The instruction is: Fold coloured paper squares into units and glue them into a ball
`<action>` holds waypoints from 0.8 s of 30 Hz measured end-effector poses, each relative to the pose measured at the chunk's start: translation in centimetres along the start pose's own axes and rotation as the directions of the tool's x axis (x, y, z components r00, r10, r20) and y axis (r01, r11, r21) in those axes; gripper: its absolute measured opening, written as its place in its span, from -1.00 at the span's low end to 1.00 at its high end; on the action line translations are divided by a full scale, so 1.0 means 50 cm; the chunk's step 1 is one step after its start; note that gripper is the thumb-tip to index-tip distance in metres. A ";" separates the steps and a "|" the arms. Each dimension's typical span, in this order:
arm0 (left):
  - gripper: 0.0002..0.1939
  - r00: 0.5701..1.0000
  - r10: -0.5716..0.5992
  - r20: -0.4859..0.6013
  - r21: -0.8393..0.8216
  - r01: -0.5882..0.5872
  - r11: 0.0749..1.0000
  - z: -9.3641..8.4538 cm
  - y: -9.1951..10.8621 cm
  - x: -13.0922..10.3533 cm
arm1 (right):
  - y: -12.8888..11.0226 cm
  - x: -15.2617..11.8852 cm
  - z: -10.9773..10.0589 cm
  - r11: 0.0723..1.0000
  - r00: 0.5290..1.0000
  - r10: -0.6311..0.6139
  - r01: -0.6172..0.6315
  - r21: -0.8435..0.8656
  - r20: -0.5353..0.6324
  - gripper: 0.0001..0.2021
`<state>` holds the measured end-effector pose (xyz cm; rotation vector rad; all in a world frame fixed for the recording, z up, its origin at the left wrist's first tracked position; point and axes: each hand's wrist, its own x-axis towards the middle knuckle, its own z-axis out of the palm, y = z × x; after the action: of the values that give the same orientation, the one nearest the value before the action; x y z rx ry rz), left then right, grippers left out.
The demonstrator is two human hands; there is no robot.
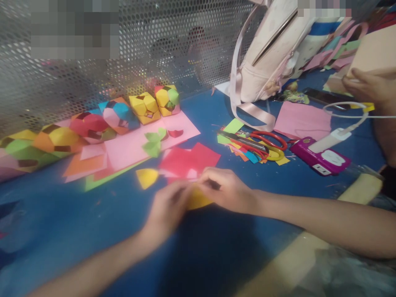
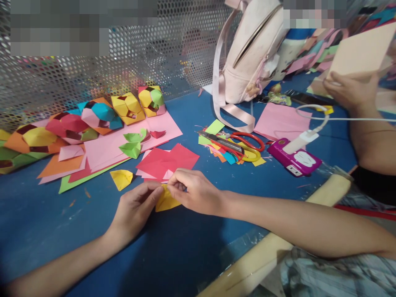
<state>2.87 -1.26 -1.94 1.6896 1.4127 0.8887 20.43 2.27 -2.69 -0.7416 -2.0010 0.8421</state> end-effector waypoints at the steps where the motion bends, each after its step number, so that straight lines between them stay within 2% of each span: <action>1: -0.82 1.000 0.029 -0.001 0.003 -0.029 1.000 0.000 -0.003 0.000 | 0.001 0.000 0.000 1.000 1.000 -0.016 0.016 -0.007 -0.004 -0.88; 5: -0.84 0.996 0.084 -0.003 -0.008 -0.084 0.996 0.001 -0.014 -0.003 | 0.000 -0.001 0.000 0.999 0.999 -0.047 0.047 -0.015 -0.004 -0.86; 13: -0.91 0.998 0.037 -0.052 -0.039 -0.039 0.999 0.007 -0.017 0.001 | -0.004 0.000 0.000 0.999 0.999 -0.040 0.040 -0.011 0.012 -0.86; 24: -0.91 0.993 0.067 -0.094 0.023 -0.065 0.998 0.007 -0.015 -0.003 | -0.009 0.000 -0.002 1.000 1.000 0.018 -0.018 -0.017 0.024 -0.93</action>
<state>2.81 -1.39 -2.78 1.7378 1.4388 1.0067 20.43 2.03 -2.30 -0.7629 -2.0273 0.8494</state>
